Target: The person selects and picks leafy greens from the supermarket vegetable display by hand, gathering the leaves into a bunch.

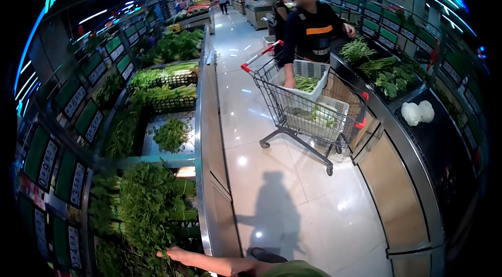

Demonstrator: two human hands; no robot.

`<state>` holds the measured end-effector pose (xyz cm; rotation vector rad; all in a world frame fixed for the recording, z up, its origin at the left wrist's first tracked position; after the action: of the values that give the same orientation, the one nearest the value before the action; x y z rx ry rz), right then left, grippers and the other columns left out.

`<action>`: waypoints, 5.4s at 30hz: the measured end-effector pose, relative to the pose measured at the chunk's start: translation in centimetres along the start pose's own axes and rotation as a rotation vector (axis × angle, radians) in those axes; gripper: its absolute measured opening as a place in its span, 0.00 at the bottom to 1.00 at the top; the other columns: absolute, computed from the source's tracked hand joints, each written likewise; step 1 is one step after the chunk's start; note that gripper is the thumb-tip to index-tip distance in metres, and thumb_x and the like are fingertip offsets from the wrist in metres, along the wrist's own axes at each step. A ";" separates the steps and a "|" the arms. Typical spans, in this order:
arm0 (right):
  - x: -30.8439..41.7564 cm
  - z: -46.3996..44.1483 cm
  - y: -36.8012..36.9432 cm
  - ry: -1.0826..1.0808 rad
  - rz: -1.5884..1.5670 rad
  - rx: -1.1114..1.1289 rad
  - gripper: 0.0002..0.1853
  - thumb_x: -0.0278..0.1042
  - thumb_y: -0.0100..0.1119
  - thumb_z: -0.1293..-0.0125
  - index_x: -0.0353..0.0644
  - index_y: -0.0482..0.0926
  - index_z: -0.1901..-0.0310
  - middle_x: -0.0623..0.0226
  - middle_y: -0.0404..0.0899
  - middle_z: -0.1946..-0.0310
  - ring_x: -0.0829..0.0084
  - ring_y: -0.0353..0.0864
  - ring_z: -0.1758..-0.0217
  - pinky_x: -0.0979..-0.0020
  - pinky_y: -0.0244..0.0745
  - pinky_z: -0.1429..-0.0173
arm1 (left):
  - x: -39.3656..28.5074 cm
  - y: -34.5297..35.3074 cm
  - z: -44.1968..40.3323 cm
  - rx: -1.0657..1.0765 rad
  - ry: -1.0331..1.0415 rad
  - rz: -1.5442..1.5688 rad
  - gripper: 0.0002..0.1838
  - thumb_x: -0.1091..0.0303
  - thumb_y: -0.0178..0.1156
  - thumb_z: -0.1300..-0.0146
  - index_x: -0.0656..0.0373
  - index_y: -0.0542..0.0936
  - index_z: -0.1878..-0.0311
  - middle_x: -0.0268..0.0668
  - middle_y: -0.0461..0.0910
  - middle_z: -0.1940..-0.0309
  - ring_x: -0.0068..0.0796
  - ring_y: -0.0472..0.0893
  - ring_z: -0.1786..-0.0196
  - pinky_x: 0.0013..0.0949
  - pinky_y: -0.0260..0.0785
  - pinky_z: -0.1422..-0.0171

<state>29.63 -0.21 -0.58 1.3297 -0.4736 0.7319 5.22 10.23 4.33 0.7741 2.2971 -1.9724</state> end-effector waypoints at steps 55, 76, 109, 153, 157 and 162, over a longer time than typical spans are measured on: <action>-4.1 -1.3 8.0 -0.259 0.721 -0.028 0.14 0.31 0.57 0.42 0.37 0.76 0.55 0.60 0.75 0.54 0.56 0.70 0.48 0.60 0.64 0.43 | -3.2 -1.5 7.5 -0.052 -0.496 1.373 0.12 0.74 0.61 0.41 0.60 0.79 0.53 0.26 0.79 0.66 0.09 0.74 0.68 0.16 0.66 0.66; 0.3 2.4 3.5 -0.222 0.208 -0.252 0.07 0.26 0.53 0.37 0.40 0.72 0.57 0.60 0.78 0.59 0.69 0.77 0.56 0.68 0.74 0.50 | 2.1 -1.0 0.5 -0.079 0.020 -0.033 0.08 0.65 0.66 0.51 0.53 0.83 0.66 0.30 0.80 0.65 0.33 0.72 0.50 0.38 0.59 0.47; -6.2 1.4 1.3 -0.039 -0.311 -0.151 0.23 0.41 0.67 0.47 0.40 0.74 0.52 0.58 0.78 0.55 0.61 0.76 0.48 0.58 0.72 0.43 | -1.0 -3.9 2.7 -0.008 0.118 0.608 0.12 0.70 0.60 0.42 0.62 0.80 0.55 0.41 0.79 0.52 0.40 0.78 0.49 0.38 0.69 0.45; -2.7 3.8 1.8 -0.154 -0.083 -0.131 0.33 0.54 0.71 0.54 0.48 0.69 0.50 0.66 0.74 0.55 0.66 0.75 0.51 0.63 0.74 0.48 | 8.0 -5.1 -2.4 -0.262 -0.162 0.396 0.13 0.71 0.60 0.42 0.55 0.76 0.52 0.34 0.75 0.54 0.34 0.76 0.56 0.34 0.69 0.53; -2.4 4.2 2.0 -0.172 -0.123 -0.127 0.24 0.47 0.66 0.46 0.44 0.72 0.52 0.63 0.77 0.58 0.67 0.77 0.54 0.65 0.75 0.50 | 4.7 -1.8 -1.2 -0.059 -0.003 0.186 0.14 0.69 0.65 0.48 0.52 0.80 0.56 0.35 0.73 0.55 0.39 0.73 0.52 0.37 0.68 0.50; -3.1 4.3 1.6 -0.157 -0.098 -0.135 0.32 0.52 0.69 0.49 0.44 0.68 0.47 0.64 0.74 0.54 0.67 0.75 0.50 0.64 0.74 0.49 | 4.6 0.3 -1.0 -0.018 0.005 0.119 0.08 0.70 0.65 0.50 0.55 0.81 0.65 0.33 0.77 0.61 0.39 0.74 0.54 0.36 0.69 0.52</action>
<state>26.79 -4.98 -0.76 1.2795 -0.5691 0.5075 1.65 12.78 2.74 0.8927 2.2117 -1.8992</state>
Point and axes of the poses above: each hand's wrist, its own z-axis away from the middle knuckle, its own y-axis out of the palm, x = y × z, the point moved 10 cm from there along -z, towards the middle knuckle
